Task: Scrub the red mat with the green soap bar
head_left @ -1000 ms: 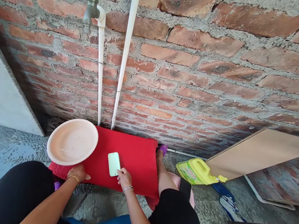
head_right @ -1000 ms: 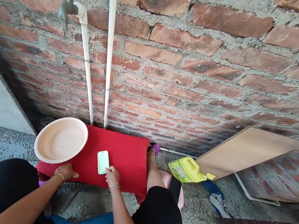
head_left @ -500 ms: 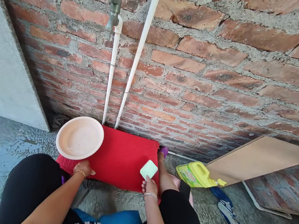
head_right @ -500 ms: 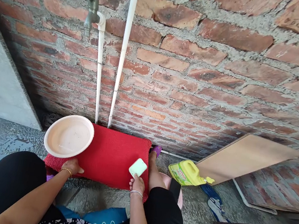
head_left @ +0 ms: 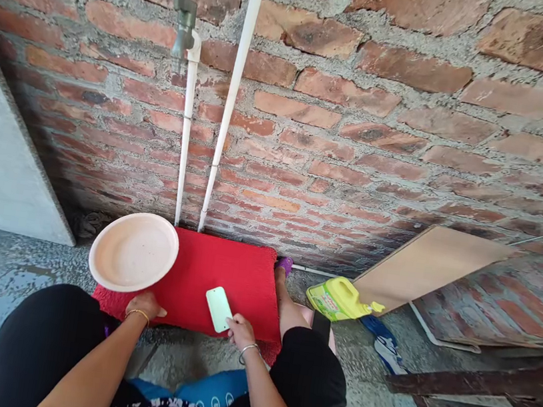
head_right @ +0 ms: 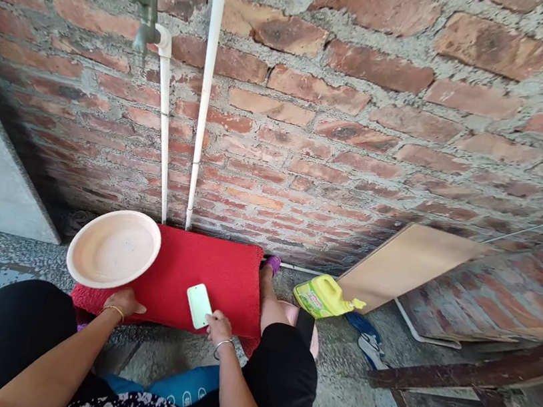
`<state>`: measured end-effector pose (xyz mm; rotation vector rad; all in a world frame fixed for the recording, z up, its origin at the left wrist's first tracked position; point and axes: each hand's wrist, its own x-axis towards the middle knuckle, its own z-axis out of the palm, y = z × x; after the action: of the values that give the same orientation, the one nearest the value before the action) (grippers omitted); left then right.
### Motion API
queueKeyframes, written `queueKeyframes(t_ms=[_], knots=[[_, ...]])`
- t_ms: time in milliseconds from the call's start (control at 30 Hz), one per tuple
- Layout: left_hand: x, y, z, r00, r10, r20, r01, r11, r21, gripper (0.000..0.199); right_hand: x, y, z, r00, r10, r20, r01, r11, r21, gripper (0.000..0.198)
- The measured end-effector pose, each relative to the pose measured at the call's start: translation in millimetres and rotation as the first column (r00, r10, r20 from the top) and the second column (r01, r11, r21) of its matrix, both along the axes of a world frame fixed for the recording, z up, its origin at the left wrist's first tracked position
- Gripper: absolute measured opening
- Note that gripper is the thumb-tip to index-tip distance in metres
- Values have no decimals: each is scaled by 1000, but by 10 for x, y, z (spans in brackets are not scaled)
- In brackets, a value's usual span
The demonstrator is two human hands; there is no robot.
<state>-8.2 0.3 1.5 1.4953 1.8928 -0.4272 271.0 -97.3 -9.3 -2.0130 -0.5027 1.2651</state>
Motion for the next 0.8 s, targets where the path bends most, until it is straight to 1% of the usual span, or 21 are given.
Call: queueKeyframes(t_ms=[67,133,200,267,367,500,667,733,800], knots=[[5,-3,12,1000,-2,0,2,1000,-1,63,193,-19,40,998,-56,5,56,998,0,28],[8,-4,27,1000,-11,-4,11,1000,-9,63,366,-39,69,988,-153,10,153,988,8,27],[7,-3,34,1000,-18,-6,18,1000,-16,64,492,-50,79,966,-260,0,260,966,6,25],[2,-1,27,1000,-20,-4,20,1000,-17,65,557,-50,65,935,-354,-25,354,935,-8,24],[-9,3,-10,1000,-22,-4,22,1000,-9,67,549,-36,3,887,-457,-67,456,890,-21,24],[-16,11,-68,1000,-11,-8,11,1000,13,66,495,-28,-95,844,-527,-101,527,849,-37,24],[-9,21,-70,1000,-3,-24,3,1000,-2,65,559,-55,-133,801,-594,-75,592,804,-47,24],[-9,25,-55,1000,-7,-24,7,1000,-7,65,557,-54,-147,797,-600,-63,600,800,-28,24],[-12,30,-42,1000,-13,-21,12,1000,-16,65,509,-36,-179,804,-592,-57,593,805,-2,23]])
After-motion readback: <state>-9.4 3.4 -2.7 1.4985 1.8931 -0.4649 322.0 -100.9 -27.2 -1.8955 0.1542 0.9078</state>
